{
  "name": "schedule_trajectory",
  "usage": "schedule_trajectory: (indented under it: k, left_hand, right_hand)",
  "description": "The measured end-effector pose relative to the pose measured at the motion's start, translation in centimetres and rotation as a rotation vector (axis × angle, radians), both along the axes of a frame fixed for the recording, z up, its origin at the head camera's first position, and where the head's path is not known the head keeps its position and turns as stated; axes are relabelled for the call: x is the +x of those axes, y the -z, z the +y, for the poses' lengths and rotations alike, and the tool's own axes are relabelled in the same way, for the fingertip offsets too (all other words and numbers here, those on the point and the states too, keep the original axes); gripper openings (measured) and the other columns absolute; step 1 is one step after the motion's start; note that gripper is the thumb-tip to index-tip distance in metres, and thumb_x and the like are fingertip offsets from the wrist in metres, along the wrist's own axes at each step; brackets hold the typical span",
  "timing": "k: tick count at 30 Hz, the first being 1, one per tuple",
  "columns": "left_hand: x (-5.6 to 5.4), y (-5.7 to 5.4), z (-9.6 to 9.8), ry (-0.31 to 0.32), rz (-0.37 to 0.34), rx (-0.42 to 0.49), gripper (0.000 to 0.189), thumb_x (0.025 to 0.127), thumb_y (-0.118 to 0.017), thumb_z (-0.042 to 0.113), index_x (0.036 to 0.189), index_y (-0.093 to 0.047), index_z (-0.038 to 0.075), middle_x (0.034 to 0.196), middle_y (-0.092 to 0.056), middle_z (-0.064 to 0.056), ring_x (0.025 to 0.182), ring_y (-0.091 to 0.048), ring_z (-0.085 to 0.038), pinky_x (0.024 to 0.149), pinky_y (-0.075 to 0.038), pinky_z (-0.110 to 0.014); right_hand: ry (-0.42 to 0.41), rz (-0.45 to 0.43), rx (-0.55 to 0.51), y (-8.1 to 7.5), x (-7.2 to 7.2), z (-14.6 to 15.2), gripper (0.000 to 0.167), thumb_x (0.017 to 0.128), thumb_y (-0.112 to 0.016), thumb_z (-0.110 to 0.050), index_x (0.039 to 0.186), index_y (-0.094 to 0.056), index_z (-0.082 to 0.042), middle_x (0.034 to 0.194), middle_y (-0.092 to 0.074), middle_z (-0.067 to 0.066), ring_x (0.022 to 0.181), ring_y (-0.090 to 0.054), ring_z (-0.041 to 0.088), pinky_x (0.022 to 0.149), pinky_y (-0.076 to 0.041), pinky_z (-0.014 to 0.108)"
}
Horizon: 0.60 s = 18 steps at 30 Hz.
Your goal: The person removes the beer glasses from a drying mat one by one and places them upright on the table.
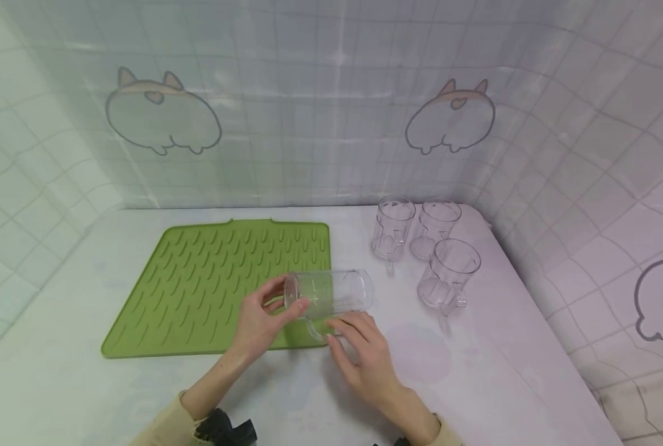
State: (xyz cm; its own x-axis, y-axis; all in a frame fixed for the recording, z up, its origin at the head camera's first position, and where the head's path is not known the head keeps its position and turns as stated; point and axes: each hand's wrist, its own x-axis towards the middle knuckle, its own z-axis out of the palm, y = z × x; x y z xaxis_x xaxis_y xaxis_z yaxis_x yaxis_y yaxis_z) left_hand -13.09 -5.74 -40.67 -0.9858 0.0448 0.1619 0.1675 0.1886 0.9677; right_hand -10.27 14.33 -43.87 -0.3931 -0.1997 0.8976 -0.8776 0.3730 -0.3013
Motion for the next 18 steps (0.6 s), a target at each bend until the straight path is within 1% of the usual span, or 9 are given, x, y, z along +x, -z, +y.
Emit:
schedule_trajectory:
  k: [5,8,11,14,18]
  left_hand:
    - [-0.1,-0.1,-0.2,-0.006,-0.013,0.005,0.070,0.080,-0.084,0.029,0.139,-0.055,0.003,0.129,-0.063,-0.013,0.122,-0.060,-0.028,0.102,-0.054,-0.030]
    - [-0.3,0.0,-0.3,-0.006,-0.002,0.017,0.069,0.081,-0.083,0.028,0.138,-0.055,0.002,0.128,-0.064,-0.014,0.121,-0.060,-0.029,0.101,-0.055,-0.030]
    - [-0.4,0.0,-0.5,-0.009,0.013,0.029,0.066,0.081,-0.083,0.025,0.137,-0.056,0.002,0.128,-0.065,-0.015,0.121,-0.061,-0.030,0.101,-0.055,-0.031]
    - [-0.5,0.1,-0.7,-0.013,0.018,0.041,0.065,0.083,-0.082,0.024,0.137,-0.055,0.001,0.128,-0.064,-0.017,0.122,-0.060,-0.032,0.103,-0.054,-0.034]
    - [-0.6,-0.2,-0.9,-0.016,0.009,0.056,0.063,0.084,-0.080,0.022,0.137,-0.055,0.000,0.129,-0.064,-0.017,0.123,-0.060,-0.032,0.104,-0.053,-0.035]
  right_hand:
    - [0.063,-0.019,-0.088,-0.6,0.2,0.2,0.016,0.093,-0.066,-0.006,0.100,-0.070,0.008,0.094,-0.067,0.016,0.089,-0.060,0.025,0.089,-0.050,0.016]
    - [0.105,-0.027,-0.123,-0.6,0.3,0.4,0.015,0.089,-0.067,0.001,0.101,-0.069,0.009,0.093,-0.067,0.016,0.090,-0.060,0.026,0.090,-0.050,0.015]
    - [0.155,-0.050,-0.148,-0.4,0.2,0.7,0.018,0.085,-0.067,0.005,0.103,-0.068,0.009,0.094,-0.067,0.016,0.092,-0.060,0.026,0.092,-0.049,0.015]
    - [0.208,-0.100,-0.166,-0.2,0.1,1.0,0.021,0.083,-0.068,0.007,0.105,-0.069,0.006,0.096,-0.067,0.015,0.095,-0.059,0.025,0.094,-0.048,0.015]
    - [0.263,-0.216,-0.172,-0.2,0.2,1.2,0.024,0.084,-0.068,0.009,0.107,-0.070,0.002,0.100,-0.068,0.010,0.100,-0.059,0.021,0.096,-0.047,0.015]
